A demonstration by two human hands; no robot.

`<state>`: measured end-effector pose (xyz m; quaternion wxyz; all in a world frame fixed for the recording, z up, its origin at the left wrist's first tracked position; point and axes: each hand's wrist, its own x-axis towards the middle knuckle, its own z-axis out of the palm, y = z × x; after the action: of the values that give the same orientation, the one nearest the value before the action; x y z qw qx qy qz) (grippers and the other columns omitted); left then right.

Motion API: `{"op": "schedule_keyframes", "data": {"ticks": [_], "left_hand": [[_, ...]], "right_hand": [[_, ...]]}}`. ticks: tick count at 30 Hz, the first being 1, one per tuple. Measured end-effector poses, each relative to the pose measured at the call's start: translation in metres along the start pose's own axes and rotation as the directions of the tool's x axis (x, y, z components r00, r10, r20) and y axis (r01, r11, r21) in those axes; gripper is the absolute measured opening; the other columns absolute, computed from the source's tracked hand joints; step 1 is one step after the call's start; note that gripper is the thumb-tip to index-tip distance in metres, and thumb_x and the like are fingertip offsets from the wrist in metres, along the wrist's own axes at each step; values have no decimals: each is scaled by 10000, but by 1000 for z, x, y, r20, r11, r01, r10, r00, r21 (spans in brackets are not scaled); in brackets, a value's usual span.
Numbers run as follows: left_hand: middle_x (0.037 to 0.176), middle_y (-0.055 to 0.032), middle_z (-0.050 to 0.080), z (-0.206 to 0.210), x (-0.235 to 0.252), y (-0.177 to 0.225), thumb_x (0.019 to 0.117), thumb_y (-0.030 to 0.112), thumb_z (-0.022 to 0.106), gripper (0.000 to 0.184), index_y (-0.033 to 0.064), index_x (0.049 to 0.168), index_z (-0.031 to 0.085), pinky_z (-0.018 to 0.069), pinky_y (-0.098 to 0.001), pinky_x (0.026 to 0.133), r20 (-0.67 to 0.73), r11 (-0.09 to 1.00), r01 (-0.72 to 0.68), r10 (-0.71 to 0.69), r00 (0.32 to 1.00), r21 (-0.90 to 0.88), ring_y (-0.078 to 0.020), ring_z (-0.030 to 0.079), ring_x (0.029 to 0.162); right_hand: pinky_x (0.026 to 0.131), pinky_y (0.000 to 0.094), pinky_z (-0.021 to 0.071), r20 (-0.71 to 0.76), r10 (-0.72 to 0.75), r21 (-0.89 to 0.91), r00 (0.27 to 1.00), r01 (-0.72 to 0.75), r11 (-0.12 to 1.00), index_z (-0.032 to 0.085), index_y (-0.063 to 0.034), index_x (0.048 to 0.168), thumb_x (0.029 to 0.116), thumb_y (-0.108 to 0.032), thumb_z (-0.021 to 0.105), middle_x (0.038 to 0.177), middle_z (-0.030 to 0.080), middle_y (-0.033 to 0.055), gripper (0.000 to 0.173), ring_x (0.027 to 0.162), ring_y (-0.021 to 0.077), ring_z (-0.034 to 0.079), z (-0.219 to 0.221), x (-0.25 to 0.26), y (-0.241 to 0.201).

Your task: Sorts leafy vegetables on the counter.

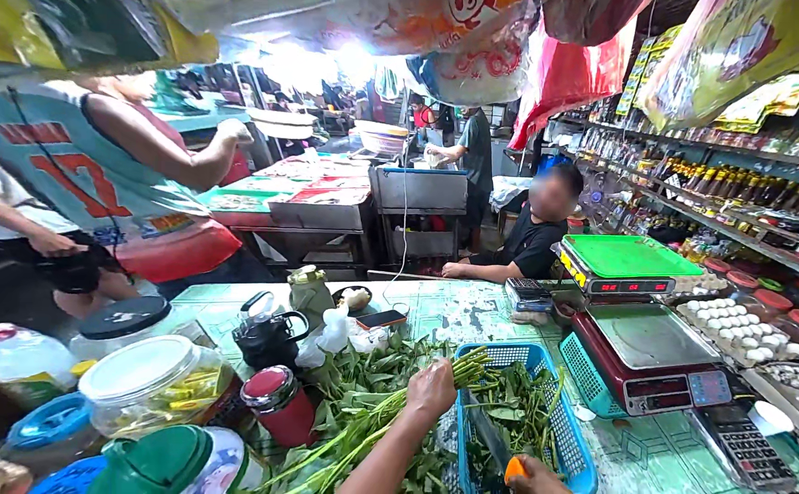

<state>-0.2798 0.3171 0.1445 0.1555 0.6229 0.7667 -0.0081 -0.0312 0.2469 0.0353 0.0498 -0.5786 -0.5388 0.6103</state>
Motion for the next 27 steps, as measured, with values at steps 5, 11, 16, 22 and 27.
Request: {"op": "schedule_keyframes", "data": {"ticks": [5,11,16,22,27], "left_hand": [[1162,-187,691,34,6,12,890,151,658,351,18,1211,611,526,-570,925,-30,1000,-20,21,999,15,-373,667,1113],[1196,-244,663,74,11,36,934,-30,562,328,-39,1261,586,480,-561,1000,-112,996,-82,85,990,31,-392,646,1148],[1262,-255,635,83,14,48,960,-48,509,388,-25,1346,547,457,-550,1031,-28,997,-46,48,998,60,-390,620,1198],[1254,-233,641,79,15,51,938,-30,555,379,-44,1317,545,473,-530,1007,42,994,-23,19,999,103,-370,622,1194],[1232,-212,656,76,11,53,918,-15,591,375,-23,1292,562,479,-536,995,74,994,-47,40,996,99,-357,634,1174]], "right_hand": [[765,527,601,-326,-145,-150,934,100,984,461,-9,1441,1053,-269,521,995,699,210,471,784,331,716,-11,-45,5],[782,533,593,-464,-404,-435,788,195,879,505,101,1388,1017,-203,552,928,712,223,482,804,352,726,-3,-88,5],[862,531,587,-391,-443,-564,807,170,808,517,110,1397,1017,-184,563,1042,724,256,483,931,390,738,13,-80,17],[910,519,572,-340,-372,-581,864,119,805,502,83,1415,1035,-211,530,1132,708,249,482,998,377,727,15,-73,19],[939,523,555,-302,-279,-528,912,84,845,473,37,1440,1058,-232,503,1111,706,236,468,1032,372,712,13,-45,6]]}}
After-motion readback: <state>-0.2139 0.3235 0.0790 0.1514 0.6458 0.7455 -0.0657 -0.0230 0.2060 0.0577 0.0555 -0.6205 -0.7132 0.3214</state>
